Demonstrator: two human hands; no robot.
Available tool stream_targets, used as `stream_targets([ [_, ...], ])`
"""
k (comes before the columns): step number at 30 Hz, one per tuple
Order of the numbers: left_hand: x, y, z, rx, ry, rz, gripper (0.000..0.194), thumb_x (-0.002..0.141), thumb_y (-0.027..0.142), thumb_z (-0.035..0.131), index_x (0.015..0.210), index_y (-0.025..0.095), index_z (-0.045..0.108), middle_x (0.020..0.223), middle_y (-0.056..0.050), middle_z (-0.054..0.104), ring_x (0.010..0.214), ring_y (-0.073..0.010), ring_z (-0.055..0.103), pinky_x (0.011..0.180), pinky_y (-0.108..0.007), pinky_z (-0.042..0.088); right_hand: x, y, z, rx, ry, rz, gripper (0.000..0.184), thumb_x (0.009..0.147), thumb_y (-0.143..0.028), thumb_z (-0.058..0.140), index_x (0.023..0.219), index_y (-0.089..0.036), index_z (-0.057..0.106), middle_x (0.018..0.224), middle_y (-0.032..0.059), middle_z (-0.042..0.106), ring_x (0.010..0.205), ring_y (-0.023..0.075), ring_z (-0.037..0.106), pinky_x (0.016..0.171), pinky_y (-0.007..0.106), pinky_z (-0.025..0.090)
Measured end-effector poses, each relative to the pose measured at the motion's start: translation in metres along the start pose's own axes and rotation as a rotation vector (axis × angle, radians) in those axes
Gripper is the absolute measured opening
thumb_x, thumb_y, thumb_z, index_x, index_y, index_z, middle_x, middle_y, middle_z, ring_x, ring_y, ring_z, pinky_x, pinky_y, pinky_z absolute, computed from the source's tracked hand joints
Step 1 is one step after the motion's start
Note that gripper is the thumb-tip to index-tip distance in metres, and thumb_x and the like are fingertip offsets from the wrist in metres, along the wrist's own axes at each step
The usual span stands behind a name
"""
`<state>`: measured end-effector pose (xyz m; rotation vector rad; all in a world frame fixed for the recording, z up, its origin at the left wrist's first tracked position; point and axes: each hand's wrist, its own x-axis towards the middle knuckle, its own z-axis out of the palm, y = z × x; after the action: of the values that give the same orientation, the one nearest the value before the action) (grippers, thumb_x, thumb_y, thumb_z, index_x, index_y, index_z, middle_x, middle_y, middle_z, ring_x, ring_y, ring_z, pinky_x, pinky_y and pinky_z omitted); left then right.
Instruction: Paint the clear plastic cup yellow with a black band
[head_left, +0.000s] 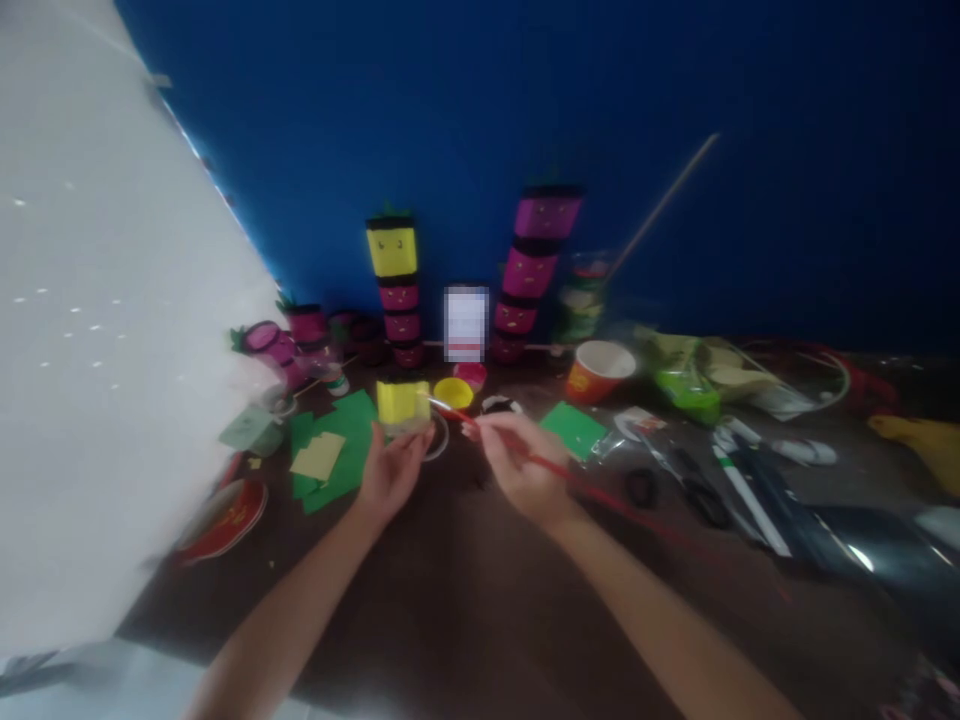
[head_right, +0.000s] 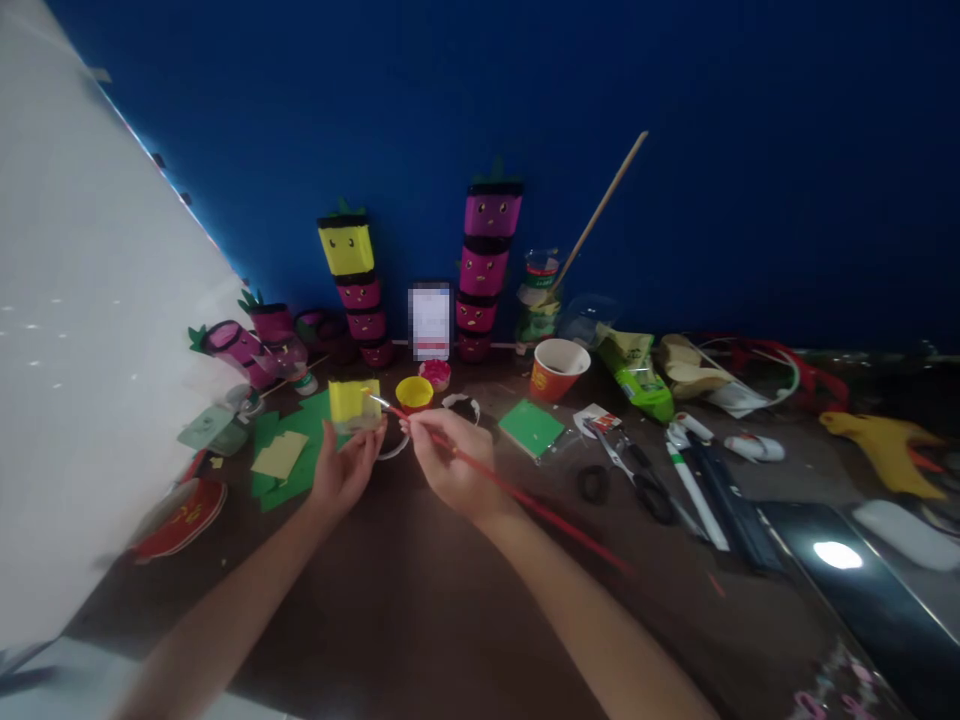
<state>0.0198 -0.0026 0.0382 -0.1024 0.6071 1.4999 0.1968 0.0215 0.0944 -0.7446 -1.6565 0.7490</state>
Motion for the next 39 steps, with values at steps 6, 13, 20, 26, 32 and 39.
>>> stream_targets([
  [6, -0.005, -0.002, 0.003, 0.03, -0.012, -0.001, 0.071, 0.092, 0.05, 0.022, 0.14, -0.004, 0.022, 0.091, -0.019, 0.07, 0.087, -0.0185, 0.068, 0.074, -0.021, 0.054, -0.003, -0.006, 0.003, -0.075, 0.033, -0.061, 0.01, 0.086, -0.019, 0.053, 0.085, -0.021, 0.062, 0.079, 0.002, 0.072, 0.072, 0.0143, 0.07, 0.066, 0.024, 0.057],
  [13, -0.007, -0.004, 0.006, 0.039, -0.006, 0.004, 0.069, 0.093, 0.048, 0.021, 0.139, -0.004, 0.024, 0.091, -0.02, 0.069, 0.087, -0.0193, 0.069, 0.075, -0.021, 0.054, -0.003, -0.005, 0.003, -0.113, 0.026, -0.068, 0.01, 0.085, -0.019, 0.053, 0.085, -0.022, 0.063, 0.079, 0.0017, 0.072, 0.071, 0.0142, 0.07, 0.065, 0.024, 0.056],
  [20, -0.003, -0.002, -0.002, 0.032, -0.032, -0.017, 0.065, 0.093, 0.047, 0.023, 0.14, 0.002, 0.024, 0.095, -0.018, 0.069, 0.09, -0.0191, 0.068, 0.076, -0.022, 0.055, -0.004, -0.005, 0.002, -0.145, -0.034, -0.075, 0.013, 0.085, -0.018, 0.05, 0.079, -0.021, 0.061, 0.074, 0.0008, 0.071, 0.065, 0.0127, 0.068, 0.063, 0.023, 0.054],
  [26, -0.002, -0.002, -0.004, 0.002, -0.036, -0.028, 0.065, 0.093, 0.049, 0.023, 0.139, 0.003, 0.028, 0.099, -0.019, 0.068, 0.095, -0.0199, 0.067, 0.078, -0.023, 0.054, -0.004, -0.007, -0.002, -0.146, -0.028, -0.096, 0.013, 0.086, -0.018, 0.048, 0.079, -0.022, 0.059, 0.073, 0.0008, 0.07, 0.066, 0.0132, 0.067, 0.063, 0.024, 0.054],
  [32, -0.004, -0.003, -0.003, 0.02, -0.047, -0.023, 0.063, 0.093, 0.048, 0.023, 0.138, 0.004, 0.03, 0.099, -0.019, 0.068, 0.096, -0.0195, 0.066, 0.077, -0.022, 0.054, -0.004, -0.008, 0.002, -0.123, 0.003, -0.107, 0.011, 0.086, -0.017, 0.05, 0.085, -0.022, 0.06, 0.078, 0.0012, 0.071, 0.069, 0.013, 0.068, 0.065, 0.024, 0.055],
  [39, -0.004, -0.003, -0.003, 0.01, -0.045, -0.015, 0.065, 0.093, 0.047, 0.022, 0.14, 0.003, 0.025, 0.103, -0.02, 0.067, 0.1, -0.0201, 0.065, 0.078, -0.022, 0.054, -0.004, -0.009, 0.001, -0.125, -0.028, -0.092, 0.011, 0.086, -0.017, 0.05, 0.085, -0.022, 0.06, 0.08, 0.0012, 0.071, 0.071, 0.0129, 0.069, 0.068, 0.024, 0.056],
])
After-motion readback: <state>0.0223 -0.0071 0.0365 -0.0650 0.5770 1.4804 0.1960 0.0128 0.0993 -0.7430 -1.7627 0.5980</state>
